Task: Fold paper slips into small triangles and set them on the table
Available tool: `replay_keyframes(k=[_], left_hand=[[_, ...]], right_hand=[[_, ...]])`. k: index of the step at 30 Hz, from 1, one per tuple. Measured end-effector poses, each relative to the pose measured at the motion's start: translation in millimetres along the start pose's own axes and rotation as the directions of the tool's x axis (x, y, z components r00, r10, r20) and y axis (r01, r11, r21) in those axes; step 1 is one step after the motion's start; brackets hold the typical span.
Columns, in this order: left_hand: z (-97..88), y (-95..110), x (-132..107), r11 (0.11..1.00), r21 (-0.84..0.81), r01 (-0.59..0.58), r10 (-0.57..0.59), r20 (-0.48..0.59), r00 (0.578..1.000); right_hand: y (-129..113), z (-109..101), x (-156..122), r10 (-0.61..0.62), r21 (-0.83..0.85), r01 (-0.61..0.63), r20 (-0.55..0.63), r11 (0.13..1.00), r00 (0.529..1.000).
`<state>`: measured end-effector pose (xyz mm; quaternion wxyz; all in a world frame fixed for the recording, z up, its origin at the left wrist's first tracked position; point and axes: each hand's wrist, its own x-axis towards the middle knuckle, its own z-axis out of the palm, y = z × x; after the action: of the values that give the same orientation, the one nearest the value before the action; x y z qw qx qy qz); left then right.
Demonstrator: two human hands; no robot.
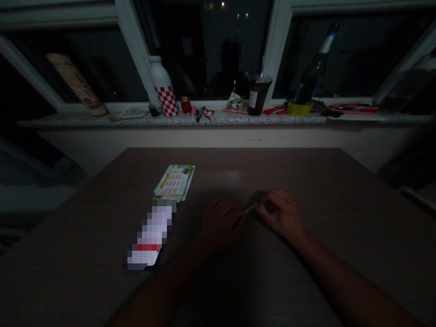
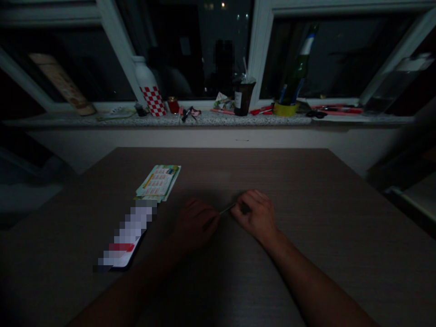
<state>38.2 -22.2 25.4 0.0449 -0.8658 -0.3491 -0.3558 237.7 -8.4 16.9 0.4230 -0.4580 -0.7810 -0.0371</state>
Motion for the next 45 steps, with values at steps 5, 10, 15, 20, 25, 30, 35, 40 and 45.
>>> replay_keyframes(k=[5,10,15,20,25,30,35,40,45], left_hand=[[-0.4,-1,-1,1.0,0.004,-0.005,0.005,-0.008,1.0],[-3.3,-7,-3,0.999,0.004,0.034,-0.034,-0.019,0.999],[-3.9,-10,-2,0.999,-0.015,0.034,-0.034,0.005,0.999],[-2.7,-8,-2,0.999,-0.048,0.025,-0.025,-0.01,1.0],[-3.3,-7,-1,0.997,-0.069,0.047,-0.047,-0.004,0.999],[-5.3,-4,0,0.996,-0.065,0.061,-0.06,0.015,0.998],[-4.0,-2,-1,0.996,-0.073,0.049,-0.049,0.002,0.999],[-1.3,-3,-1,0.995,-0.057,0.076,-0.077,-0.023,0.997],[-2.3,-7,1,0.994,-0.019,0.107,-0.108,-0.077,0.991]], right_hand=[[3,-1,0,0.05,0.007,-0.051,0.018,0.999,0.999],[12,-6,-2,0.137,0.026,-0.136,-0.013,0.99,0.991],[-1,-6,-1,-0.021,0.141,0.016,0.035,0.99,0.999],[-10,0,1,-0.121,0.2,0.11,0.044,0.974,0.992],[-9,-2,1,-0.129,0.229,0.114,0.053,0.967,0.99],[-10,-3,0,-0.152,0.245,0.128,0.081,0.961,0.985],[-14,0,-1,-0.2,0.234,0.175,0.085,0.956,0.976],[-18,2,-2,-0.246,0.251,0.222,0.069,0.942,0.967],[-19,0,-2,-0.267,0.263,0.241,0.069,0.934,0.961]])
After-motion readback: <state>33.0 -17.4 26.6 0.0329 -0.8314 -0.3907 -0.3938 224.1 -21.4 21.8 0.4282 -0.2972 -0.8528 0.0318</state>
